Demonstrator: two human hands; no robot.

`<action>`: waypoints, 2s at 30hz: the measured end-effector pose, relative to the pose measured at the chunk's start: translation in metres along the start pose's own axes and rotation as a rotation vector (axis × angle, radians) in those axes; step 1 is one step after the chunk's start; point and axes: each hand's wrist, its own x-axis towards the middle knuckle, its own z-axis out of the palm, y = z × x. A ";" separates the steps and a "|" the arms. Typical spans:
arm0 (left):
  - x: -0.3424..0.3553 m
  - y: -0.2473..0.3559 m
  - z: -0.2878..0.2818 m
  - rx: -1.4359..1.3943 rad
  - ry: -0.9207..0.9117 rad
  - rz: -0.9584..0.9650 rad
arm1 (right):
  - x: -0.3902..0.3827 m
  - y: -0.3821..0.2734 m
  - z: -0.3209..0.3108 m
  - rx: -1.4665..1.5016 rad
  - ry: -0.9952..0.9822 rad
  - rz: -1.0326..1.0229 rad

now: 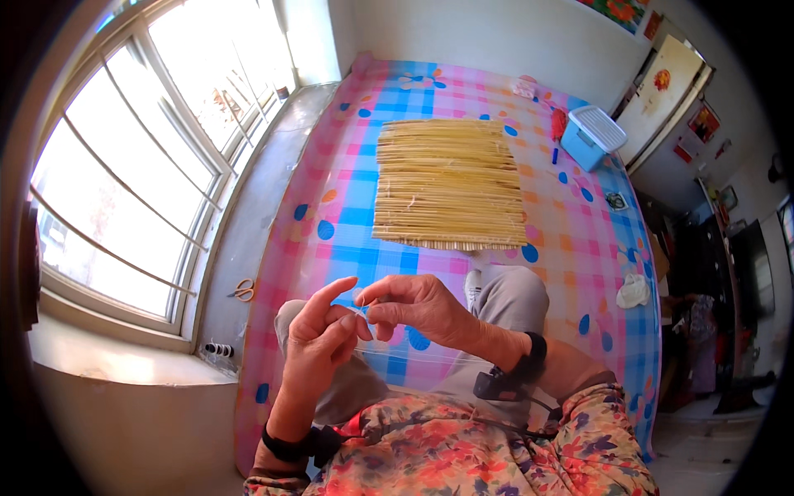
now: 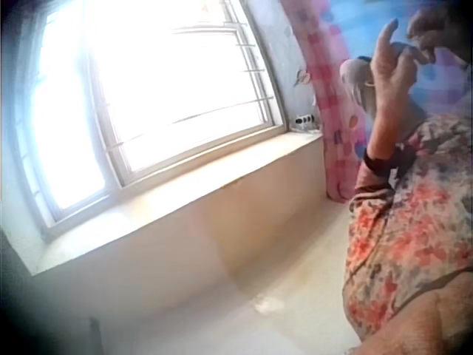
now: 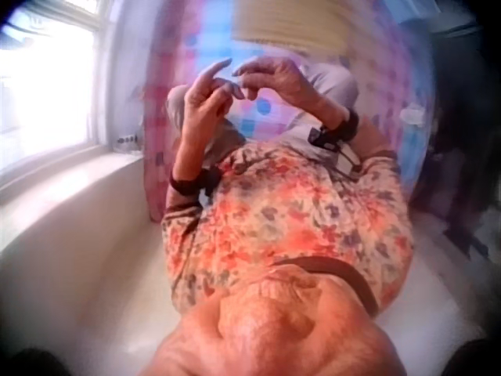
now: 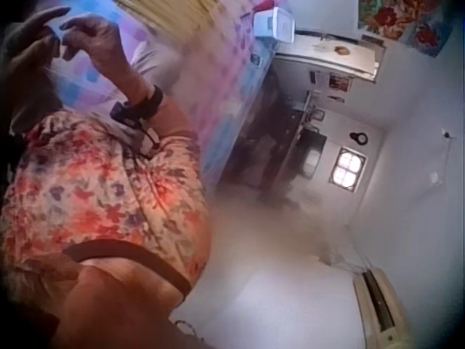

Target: The person sews together a mat made of bamboo slats using a needle and thread, pulling the thread through the slats to bind them.

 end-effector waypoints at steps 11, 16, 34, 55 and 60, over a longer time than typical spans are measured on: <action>0.027 -0.015 0.051 -0.055 -0.212 -0.135 | -0.055 -0.005 -0.038 0.020 0.212 -0.162; 0.031 -0.018 0.057 -0.100 -0.215 -0.134 | -0.062 -0.007 -0.056 0.036 0.255 -0.184; 0.034 -0.022 0.061 -0.161 -0.273 -0.173 | -0.066 -0.006 -0.047 -0.032 0.222 -0.139; 0.024 -0.107 -0.013 1.069 -0.253 0.091 | -0.072 -0.051 -0.076 -0.099 0.421 -0.154; 0.041 -0.063 0.034 0.337 -0.204 0.058 | -0.082 -0.026 -0.048 -0.489 0.209 0.018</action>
